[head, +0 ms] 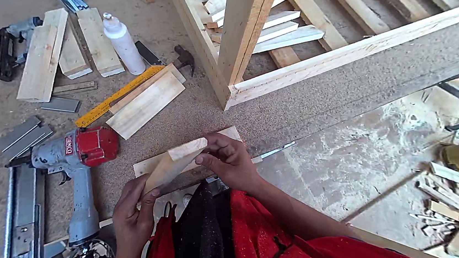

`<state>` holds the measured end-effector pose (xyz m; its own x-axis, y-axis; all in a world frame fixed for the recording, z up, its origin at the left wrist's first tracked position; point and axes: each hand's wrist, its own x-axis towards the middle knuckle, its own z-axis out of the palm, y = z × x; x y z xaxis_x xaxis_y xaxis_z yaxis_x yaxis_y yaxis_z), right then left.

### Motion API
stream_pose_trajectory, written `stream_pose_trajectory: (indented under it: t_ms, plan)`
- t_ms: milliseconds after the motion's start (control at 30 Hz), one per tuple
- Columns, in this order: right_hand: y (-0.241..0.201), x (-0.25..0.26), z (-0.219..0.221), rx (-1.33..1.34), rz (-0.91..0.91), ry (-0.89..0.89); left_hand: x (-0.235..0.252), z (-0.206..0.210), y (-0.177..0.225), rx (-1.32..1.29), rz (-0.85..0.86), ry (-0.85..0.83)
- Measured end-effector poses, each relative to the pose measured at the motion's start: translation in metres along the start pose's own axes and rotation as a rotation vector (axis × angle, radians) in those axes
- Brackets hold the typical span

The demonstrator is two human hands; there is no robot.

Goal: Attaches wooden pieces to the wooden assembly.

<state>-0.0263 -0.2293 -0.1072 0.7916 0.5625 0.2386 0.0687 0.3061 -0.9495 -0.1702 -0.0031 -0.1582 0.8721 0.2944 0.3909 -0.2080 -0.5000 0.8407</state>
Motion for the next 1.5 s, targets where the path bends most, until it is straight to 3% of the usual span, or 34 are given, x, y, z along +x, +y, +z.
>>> stream_pose_trajectory:
  t_ms: [100, 233, 333, 467, 533, 633, 700, 800, 900, 1000, 1267, 1500]
  plan:
    - [-0.001, -0.001, -0.004, -0.079, 0.011, -0.010, -0.003, 0.004, 0.009, 0.311, 0.171, 0.158]
    - [0.011, -0.002, -0.018, -0.217, -0.033, -0.007, -0.003, 0.006, 0.019, 0.528, 0.346, 0.303]
    - [0.016, -0.002, -0.029, -0.331, -0.013, -0.032, -0.001, 0.007, 0.022, 0.614, 0.379, 0.299]
    - [0.032, 0.002, -0.060, -0.759, 0.027, -0.038, 0.004, 0.013, -0.001, 0.676, 0.382, 0.238]
    - [0.042, 0.003, -0.079, -0.897, 0.057, -0.003, 0.011, 0.021, -0.015, 0.715, 0.340, 0.168]
    - [0.052, 0.000, -0.101, -0.967, 0.082, 0.039, 0.013, 0.033, -0.030, 0.807, 0.201, -0.175]
    - [0.053, 0.000, -0.107, -1.006, 0.084, 0.025, 0.005, 0.034, -0.031, 0.803, 0.134, -0.248]
    - [0.052, 0.008, -0.104, -1.083, 0.066, -0.097, -0.016, 0.018, -0.031, 0.725, 0.026, -0.065]
    - [0.059, 0.026, -0.095, -1.134, 0.027, -0.272, -0.025, 0.000, -0.040, 0.631, -0.230, 0.154]
    - [0.071, 0.045, -0.085, -1.158, -0.010, -0.419, -0.022, -0.011, -0.045, 0.471, -0.406, 0.185]
    - [0.080, 0.041, -0.081, -1.149, -0.109, -0.458, -0.016, -0.015, -0.067, 0.287, -0.367, 0.257]
    - [0.090, 0.035, -0.082, -1.122, -0.129, -0.405, -0.010, -0.017, -0.071, 0.222, -0.452, 0.321]
